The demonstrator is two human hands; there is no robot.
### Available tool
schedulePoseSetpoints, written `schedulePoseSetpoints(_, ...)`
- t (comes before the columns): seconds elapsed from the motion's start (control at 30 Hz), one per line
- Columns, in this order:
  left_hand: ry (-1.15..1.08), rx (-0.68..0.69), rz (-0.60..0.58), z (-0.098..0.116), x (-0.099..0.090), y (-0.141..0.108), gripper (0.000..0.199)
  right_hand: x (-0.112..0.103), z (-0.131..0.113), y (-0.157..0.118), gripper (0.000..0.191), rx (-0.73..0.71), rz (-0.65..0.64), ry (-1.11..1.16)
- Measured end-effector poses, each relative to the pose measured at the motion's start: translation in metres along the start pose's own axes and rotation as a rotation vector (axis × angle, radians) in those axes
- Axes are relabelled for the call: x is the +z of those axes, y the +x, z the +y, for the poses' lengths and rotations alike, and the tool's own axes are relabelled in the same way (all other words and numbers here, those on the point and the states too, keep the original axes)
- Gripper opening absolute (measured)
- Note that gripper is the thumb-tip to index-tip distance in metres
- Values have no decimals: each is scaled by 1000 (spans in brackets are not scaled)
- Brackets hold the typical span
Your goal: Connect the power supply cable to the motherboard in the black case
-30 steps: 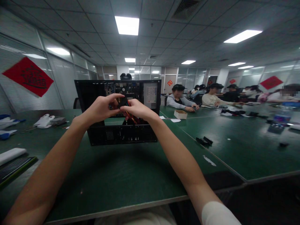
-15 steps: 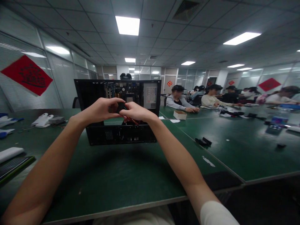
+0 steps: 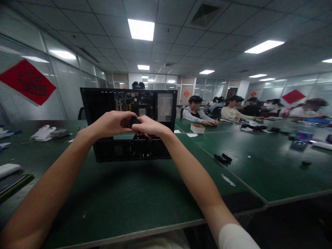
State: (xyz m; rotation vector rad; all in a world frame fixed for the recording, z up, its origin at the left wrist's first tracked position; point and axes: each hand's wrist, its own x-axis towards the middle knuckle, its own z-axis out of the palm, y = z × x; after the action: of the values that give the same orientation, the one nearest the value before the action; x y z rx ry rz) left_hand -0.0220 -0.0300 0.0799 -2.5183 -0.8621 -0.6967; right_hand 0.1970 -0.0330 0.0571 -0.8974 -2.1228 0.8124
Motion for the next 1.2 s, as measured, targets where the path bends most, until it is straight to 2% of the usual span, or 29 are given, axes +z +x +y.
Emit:
schedulePoseSetpoints(0.17, 36, 28, 60, -1, 2, -1, 59, 2, -2, 2, 3, 6, 45, 68)
schedulePoseSetpoints(0.27, 125, 64, 200, 1, 5, 2, 52, 0, 2, 6, 4, -11, 148, 160)
schedulePoseSetpoints(0.4, 296, 132, 374, 5, 12, 9, 27, -7, 13, 13, 15, -95, 246, 258)
schedulePoseSetpoints(0.5, 319, 170, 416, 7, 22, 15, 19, -14, 21, 15, 24, -128, 259, 306)
schedulePoseSetpoints(0.67, 228, 118, 486, 2, 35, 16, 26, -20, 25, 15, 29, -94, 224, 242)
schedulePoseSetpoints(0.73, 198, 89, 506, -2, 38, 15, 26, -20, 26, 16, 33, -90, 262, 130)
schedulePoseSetpoints(0.77, 186, 75, 510, -4, 40, 14, 25, -19, 27, 18, 35, -104, 324, 40)
schedulePoseSetpoints(0.83, 163, 44, 505, -9, 43, 14, 24, -17, 30, 19, 38, -182, 492, -219)
schedulePoseSetpoints(0.9, 142, 7, 495, -13, 47, 14, 24, -13, 36, 19, 44, -303, 592, -541)
schedulePoseSetpoints(0.97, 128, -31, 472, -15, 52, 15, 26, -9, 42, 18, 50, -397, 555, -820)
schedulePoseSetpoints(1.03, 124, -69, 416, -17, 58, 17, 26, -5, 49, 17, 49, -393, 471, -1000)
schedulePoseSetpoints(1.2, 45, -208, 202, -24, 78, 19, 26, 1, 60, 23, 40, -86, 351, -1182)
